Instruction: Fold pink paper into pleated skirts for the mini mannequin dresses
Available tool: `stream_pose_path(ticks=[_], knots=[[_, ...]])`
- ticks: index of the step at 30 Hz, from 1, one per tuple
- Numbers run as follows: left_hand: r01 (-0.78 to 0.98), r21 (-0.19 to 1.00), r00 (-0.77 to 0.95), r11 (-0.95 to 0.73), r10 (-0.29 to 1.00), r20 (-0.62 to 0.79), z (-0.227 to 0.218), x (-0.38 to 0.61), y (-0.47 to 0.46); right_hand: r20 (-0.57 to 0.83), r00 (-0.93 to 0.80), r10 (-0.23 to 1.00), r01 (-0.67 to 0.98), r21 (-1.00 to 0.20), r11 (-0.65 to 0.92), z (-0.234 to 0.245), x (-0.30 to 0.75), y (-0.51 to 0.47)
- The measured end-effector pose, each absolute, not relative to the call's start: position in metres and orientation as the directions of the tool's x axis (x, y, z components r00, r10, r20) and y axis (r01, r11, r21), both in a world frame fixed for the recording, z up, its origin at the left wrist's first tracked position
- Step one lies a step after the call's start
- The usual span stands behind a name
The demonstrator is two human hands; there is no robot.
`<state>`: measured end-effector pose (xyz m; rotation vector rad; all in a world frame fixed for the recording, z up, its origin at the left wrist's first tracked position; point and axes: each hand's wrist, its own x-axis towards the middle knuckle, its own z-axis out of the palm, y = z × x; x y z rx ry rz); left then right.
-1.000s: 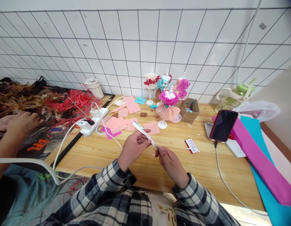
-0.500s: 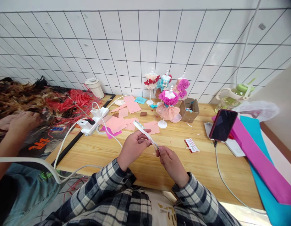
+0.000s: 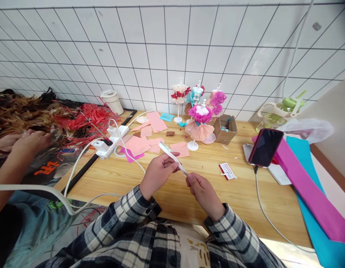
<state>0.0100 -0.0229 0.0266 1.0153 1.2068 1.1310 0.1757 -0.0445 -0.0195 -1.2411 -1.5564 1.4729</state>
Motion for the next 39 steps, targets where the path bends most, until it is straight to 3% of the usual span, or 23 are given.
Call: stream_pose_path(ticks=[4,10,15,22,27,39], knots=[[-0.073,0.981,0.031,0.179,0.984,-0.177,0.026,0.011,-0.022,-0.186,-0.387,0.903,0.236,-0.967,-0.098,-0.015,0.183,-0.046],[-0.086,0.987,-0.025,0.136,0.990,-0.139,0.027,0.007,-0.020,-0.382,-0.497,0.779,0.291,-0.919,-0.265,0.007,0.204,-0.059],[-0.091,0.986,0.014,0.140,0.990,-0.139,0.029,0.006,-0.021,-0.293,-0.492,0.820,0.138,-0.956,-0.259,0.020,0.204,-0.062],[-0.119,0.973,0.040,0.197,0.980,-0.194,0.034,0.009,-0.027,-0.233,-0.443,0.865,0.354,-0.933,-0.070,0.010,0.191,-0.055],[-0.137,0.966,0.054,0.219,0.975,-0.213,0.034,0.010,-0.028,-0.187,-0.450,0.873,0.403,-0.915,0.012,0.011,0.189,-0.054],[-0.126,0.971,0.073,0.205,0.978,-0.197,0.037,0.014,-0.028,-0.186,-0.390,0.902,0.324,-0.945,-0.055,0.009,0.185,-0.053]])
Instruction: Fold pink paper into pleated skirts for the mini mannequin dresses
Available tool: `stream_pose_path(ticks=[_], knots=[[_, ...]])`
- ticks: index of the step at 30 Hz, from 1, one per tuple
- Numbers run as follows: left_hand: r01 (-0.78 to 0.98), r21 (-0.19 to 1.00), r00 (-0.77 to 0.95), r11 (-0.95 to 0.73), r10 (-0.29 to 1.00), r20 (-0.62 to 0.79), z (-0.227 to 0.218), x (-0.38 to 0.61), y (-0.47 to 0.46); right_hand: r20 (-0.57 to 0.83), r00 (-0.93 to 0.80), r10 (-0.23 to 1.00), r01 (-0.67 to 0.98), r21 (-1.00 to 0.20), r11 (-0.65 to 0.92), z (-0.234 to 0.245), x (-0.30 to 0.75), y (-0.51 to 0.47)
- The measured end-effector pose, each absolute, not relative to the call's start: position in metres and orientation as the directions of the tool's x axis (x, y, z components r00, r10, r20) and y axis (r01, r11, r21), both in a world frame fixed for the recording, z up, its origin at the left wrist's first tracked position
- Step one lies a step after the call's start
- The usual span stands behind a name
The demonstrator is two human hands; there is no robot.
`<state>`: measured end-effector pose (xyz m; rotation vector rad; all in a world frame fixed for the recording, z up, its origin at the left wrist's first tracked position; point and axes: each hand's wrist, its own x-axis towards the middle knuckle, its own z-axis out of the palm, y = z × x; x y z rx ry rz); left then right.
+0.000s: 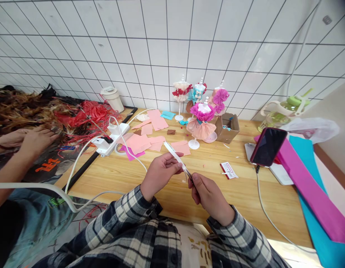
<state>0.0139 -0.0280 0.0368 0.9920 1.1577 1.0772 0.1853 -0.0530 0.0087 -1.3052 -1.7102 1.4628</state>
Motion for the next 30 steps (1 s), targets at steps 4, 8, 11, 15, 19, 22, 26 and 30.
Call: stream_pose_path(ticks=[4,8,11,15,19,22,26,30], knots=[[-0.123,0.972,0.078,0.202,0.978,-0.194,0.0383,0.0165,-0.0293,-0.174,-0.368,0.913,0.260,-0.962,-0.079,0.0060,0.1827,-0.0516],[-0.128,0.972,0.074,0.196,0.980,-0.187,0.0384,0.0178,-0.0297,-0.186,-0.349,0.918,0.180,-0.975,-0.129,0.0010,0.1815,-0.0508],[-0.132,0.973,0.071,0.190,0.981,-0.182,0.0388,0.0185,-0.0299,-0.214,-0.355,0.910,0.156,-0.973,-0.168,-0.0004,0.1808,-0.0508],[-0.125,0.975,0.054,0.181,0.983,-0.176,0.0395,0.0191,-0.0304,-0.228,-0.360,0.905,0.133,-0.972,-0.192,0.0013,0.1792,-0.0507],[-0.113,0.976,0.043,0.186,0.982,-0.182,0.0393,0.0184,-0.0304,-0.245,-0.371,0.896,0.124,-0.969,-0.213,0.0024,0.1782,-0.0505],[-0.112,0.977,0.042,0.183,0.983,-0.180,0.0393,0.0174,-0.0305,-0.256,-0.383,0.888,0.114,-0.967,-0.230,0.0029,0.1774,-0.0507],[-0.115,0.976,0.045,0.186,0.982,-0.182,0.0409,0.0171,-0.0316,-0.286,-0.386,0.877,0.087,-0.958,-0.274,0.0034,0.1762,-0.0512],[-0.121,0.973,0.043,0.198,0.980,-0.195,0.0422,0.0174,-0.0323,-0.294,-0.378,0.878,0.117,-0.956,-0.270,0.0026,0.1761,-0.0510]])
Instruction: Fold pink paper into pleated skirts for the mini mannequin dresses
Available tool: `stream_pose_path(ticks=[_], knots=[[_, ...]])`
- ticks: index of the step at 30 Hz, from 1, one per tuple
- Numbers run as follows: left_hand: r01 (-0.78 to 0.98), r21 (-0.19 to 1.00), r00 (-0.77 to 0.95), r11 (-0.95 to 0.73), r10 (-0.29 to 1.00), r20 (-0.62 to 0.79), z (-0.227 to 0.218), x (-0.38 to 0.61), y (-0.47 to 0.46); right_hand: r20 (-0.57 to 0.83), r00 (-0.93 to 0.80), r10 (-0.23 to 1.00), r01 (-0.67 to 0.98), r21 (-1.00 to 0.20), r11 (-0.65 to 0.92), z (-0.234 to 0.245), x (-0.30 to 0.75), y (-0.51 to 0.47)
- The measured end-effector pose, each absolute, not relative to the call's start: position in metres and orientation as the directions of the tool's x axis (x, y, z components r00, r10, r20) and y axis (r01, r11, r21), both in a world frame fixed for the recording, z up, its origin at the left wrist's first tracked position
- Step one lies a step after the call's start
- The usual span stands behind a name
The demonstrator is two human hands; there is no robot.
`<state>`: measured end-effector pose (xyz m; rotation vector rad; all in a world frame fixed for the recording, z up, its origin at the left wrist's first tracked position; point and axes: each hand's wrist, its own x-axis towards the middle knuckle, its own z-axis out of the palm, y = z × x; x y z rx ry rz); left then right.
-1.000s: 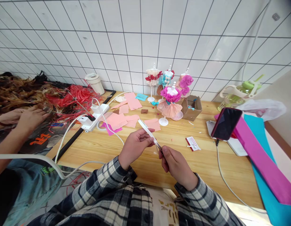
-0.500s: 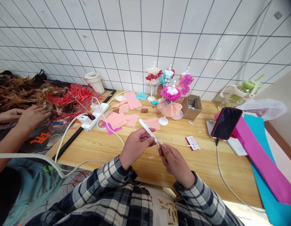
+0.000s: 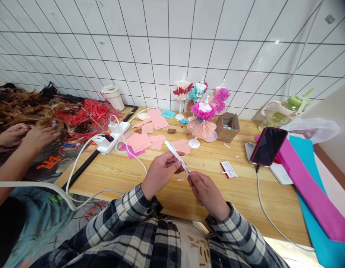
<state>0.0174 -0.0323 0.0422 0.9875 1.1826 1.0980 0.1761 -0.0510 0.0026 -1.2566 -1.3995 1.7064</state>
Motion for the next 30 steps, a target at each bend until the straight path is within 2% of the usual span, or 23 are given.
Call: stream_pose_path(ticks=[13,19,21,24,26,30], knots=[[-0.080,0.980,0.024,0.182,0.983,-0.181,0.037,0.015,-0.032,-0.319,-0.391,0.863,0.122,-0.948,-0.295,0.006,0.175,-0.054],[-0.051,0.996,-0.045,0.068,0.997,-0.070,0.033,0.006,-0.028,-0.352,-0.405,0.844,0.137,-0.936,-0.324,0.003,0.179,-0.056],[-0.047,0.997,-0.046,0.057,0.997,-0.059,0.034,0.004,-0.027,-0.292,-0.391,0.873,0.030,-0.952,-0.306,0.001,0.184,-0.057],[-0.092,0.990,-0.007,0.109,0.994,-0.110,0.036,0.005,-0.029,-0.099,-0.249,0.963,-0.166,-0.976,-0.143,0.002,0.193,-0.056],[-0.117,0.982,0.020,0.147,0.989,-0.146,0.038,0.007,-0.032,-0.021,-0.172,0.985,-0.081,-0.996,-0.035,0.006,0.197,-0.052],[-0.105,0.984,0.038,0.143,0.989,-0.140,0.040,0.011,-0.035,-0.007,-0.231,0.973,0.289,-0.955,0.062,0.013,0.192,-0.046]])
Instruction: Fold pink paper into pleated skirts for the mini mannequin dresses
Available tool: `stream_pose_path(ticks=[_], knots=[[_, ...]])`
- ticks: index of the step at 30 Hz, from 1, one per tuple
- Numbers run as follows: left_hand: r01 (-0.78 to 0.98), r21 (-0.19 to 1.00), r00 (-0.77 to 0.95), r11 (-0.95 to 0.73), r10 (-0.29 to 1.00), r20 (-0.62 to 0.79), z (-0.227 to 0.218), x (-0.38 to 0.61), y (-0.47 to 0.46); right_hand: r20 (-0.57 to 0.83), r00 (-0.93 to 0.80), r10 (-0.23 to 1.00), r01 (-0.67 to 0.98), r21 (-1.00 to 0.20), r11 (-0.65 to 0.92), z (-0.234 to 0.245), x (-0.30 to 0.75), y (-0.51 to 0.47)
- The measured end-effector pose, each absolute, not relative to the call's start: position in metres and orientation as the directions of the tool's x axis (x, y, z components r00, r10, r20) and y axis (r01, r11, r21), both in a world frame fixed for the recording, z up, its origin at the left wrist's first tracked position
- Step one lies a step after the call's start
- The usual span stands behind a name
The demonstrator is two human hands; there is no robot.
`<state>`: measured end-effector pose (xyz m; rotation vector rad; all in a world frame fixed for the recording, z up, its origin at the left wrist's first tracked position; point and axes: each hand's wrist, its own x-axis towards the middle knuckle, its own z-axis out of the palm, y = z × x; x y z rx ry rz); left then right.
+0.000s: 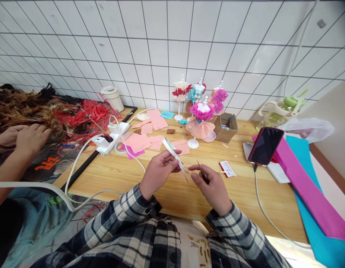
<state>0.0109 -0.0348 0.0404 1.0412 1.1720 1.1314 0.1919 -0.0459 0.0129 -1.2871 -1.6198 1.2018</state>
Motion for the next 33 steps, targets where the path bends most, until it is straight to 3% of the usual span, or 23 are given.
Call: stream_pose_path(ticks=[12,17,21,25,33], knots=[[-0.025,0.993,0.130,0.117,0.985,-0.113,0.034,0.008,-0.036,0.157,-0.165,0.974,0.574,-0.787,0.224,0.008,0.180,-0.047],[-0.048,0.993,0.170,0.108,0.981,-0.098,0.036,0.009,-0.037,0.170,-0.132,0.977,0.604,-0.767,0.215,0.010,0.182,-0.044],[-0.103,0.983,0.141,0.155,0.980,-0.140,0.038,0.008,-0.036,0.106,-0.155,0.982,0.531,-0.830,0.173,0.017,0.187,-0.051],[-0.182,0.969,0.133,0.169,0.980,-0.146,0.038,0.008,-0.034,-0.100,-0.267,0.958,0.294,-0.956,-0.017,0.019,0.191,-0.064],[-0.199,0.967,0.132,0.157,0.982,-0.133,0.036,0.015,-0.036,-0.281,-0.296,0.913,0.193,-0.954,-0.231,0.014,0.185,-0.063]])
